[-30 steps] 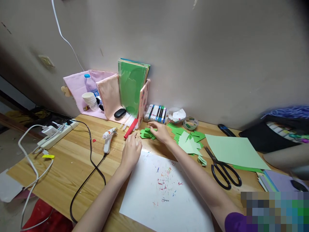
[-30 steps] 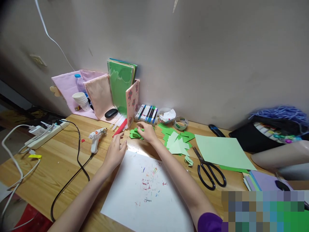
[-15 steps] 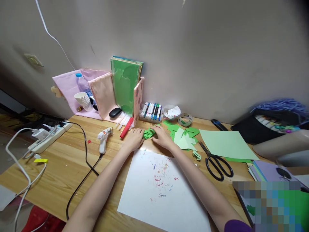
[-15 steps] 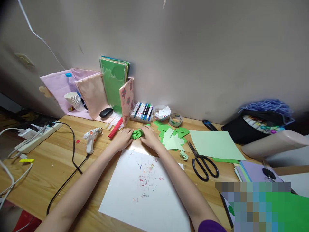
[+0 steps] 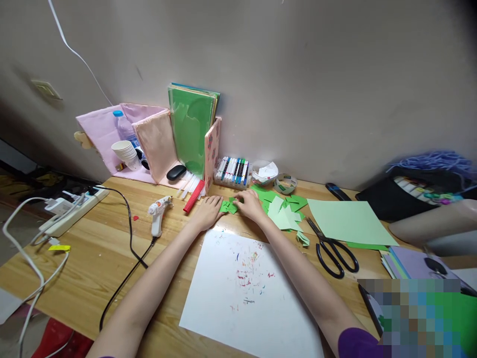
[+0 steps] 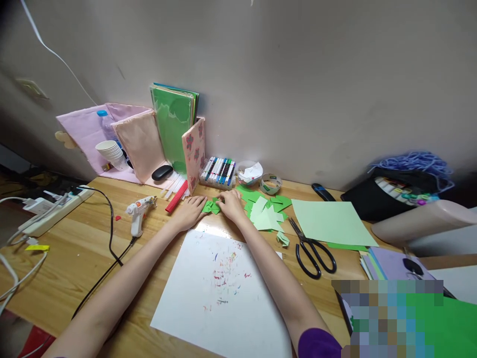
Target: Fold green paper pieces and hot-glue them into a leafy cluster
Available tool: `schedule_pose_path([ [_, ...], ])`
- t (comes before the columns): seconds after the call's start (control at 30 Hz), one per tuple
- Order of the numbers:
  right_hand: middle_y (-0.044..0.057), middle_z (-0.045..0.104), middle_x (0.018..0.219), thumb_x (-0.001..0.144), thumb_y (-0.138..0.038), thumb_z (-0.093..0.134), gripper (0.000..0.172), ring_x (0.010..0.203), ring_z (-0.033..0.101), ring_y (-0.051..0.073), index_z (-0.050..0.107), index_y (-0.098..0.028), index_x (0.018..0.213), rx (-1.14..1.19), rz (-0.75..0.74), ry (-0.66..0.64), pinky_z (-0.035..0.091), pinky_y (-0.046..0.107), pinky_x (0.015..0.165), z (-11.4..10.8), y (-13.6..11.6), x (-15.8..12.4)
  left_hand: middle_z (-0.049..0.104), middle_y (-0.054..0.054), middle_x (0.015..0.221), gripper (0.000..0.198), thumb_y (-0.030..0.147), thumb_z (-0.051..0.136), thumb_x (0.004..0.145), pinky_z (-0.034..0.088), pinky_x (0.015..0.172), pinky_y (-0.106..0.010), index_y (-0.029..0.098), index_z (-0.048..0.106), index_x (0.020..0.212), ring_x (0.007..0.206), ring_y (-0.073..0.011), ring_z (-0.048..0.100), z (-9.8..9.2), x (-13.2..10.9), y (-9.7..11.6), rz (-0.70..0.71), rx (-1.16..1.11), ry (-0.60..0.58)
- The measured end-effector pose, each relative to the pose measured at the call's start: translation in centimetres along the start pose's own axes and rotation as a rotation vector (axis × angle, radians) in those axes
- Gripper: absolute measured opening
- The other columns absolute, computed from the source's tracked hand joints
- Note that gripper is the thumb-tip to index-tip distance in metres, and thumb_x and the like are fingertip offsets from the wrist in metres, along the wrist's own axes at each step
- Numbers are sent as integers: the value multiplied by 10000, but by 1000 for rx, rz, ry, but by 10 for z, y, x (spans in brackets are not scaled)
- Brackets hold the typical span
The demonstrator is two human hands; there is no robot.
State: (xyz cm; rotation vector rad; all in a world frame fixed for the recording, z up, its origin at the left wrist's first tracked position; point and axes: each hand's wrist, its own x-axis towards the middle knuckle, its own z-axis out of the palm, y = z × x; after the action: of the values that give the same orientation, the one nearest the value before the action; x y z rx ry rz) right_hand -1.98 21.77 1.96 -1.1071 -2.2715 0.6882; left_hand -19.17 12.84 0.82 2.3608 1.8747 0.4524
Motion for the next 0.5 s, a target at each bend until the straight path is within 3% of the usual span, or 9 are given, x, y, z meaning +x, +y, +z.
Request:
schedule_pose_path([
  [0.1, 58, 651, 807, 719, -206, 586, 68, 873, 520, 226, 641, -184, 752, 82, 83, 65, 333, 419, 871, -10, -1, -3, 513, -111, 1269, 375, 248, 444, 845, 251, 1027, -400, 164, 509, 1204, 1193, -231, 423, -6, 1, 2, -37, -174, 45],
  [0.2, 73, 637, 834, 748, -252, 527, 127, 819, 552, 205, 604, -164, 799, 204, 168, 137, 407, 388, 794, -26, -4, -10, 604, -99, 1136, 280, 278, 484, 824, 301, 1004, -394, 161, 598, 1051, 1116, -226, 498, -12, -2, 9, -272, -661, 249],
  [0.27, 56, 624, 799, 766, -322, 505, 195, 736, 573, 171, 571, -157, 845, 306, 199, 142, 457, 333, 703, -36, -8, -19, 649, -115, 1017, 323, 372, 421, 858, 392, 926, -382, 133, 610, 964, 1013, -222, 573, -15, -7, 18, -401, -858, 350],
  [0.33, 19, 598, 731, 750, -391, 529, 263, 666, 575, 141, 546, -161, 876, 490, 232, 103, 481, 293, 642, -44, -15, -29, 672, -130, 928, 399, 436, 381, 868, 463, 832, -356, 107, 599, 935, 894, -207, 632, -17, -14, 30, -485, -1026, 370],
  [0.43, -24, 543, 695, 628, -373, 675, 372, 645, 556, 114, 539, -176, 914, 955, 352, 20, 506, 282, 654, -45, -30, -48, 688, -137, 911, 350, 418, 558, 785, 486, 812, -322, 100, 606, 921, 848, -191, 657, -21, -28, 48, -645, -1493, 323],
  [0.5, -36, 509, 686, 582, -340, 716, 413, 647, 545, 110, 553, -181, 926, 1077, 406, -6, 520, 286, 657, -41, -39, -59, 692, -125, 926, 321, 374, 619, 751, 488, 825, -315, 107, 614, 930, 873, -193, 656, -23, -38, 59, -680, -1610, 300],
])
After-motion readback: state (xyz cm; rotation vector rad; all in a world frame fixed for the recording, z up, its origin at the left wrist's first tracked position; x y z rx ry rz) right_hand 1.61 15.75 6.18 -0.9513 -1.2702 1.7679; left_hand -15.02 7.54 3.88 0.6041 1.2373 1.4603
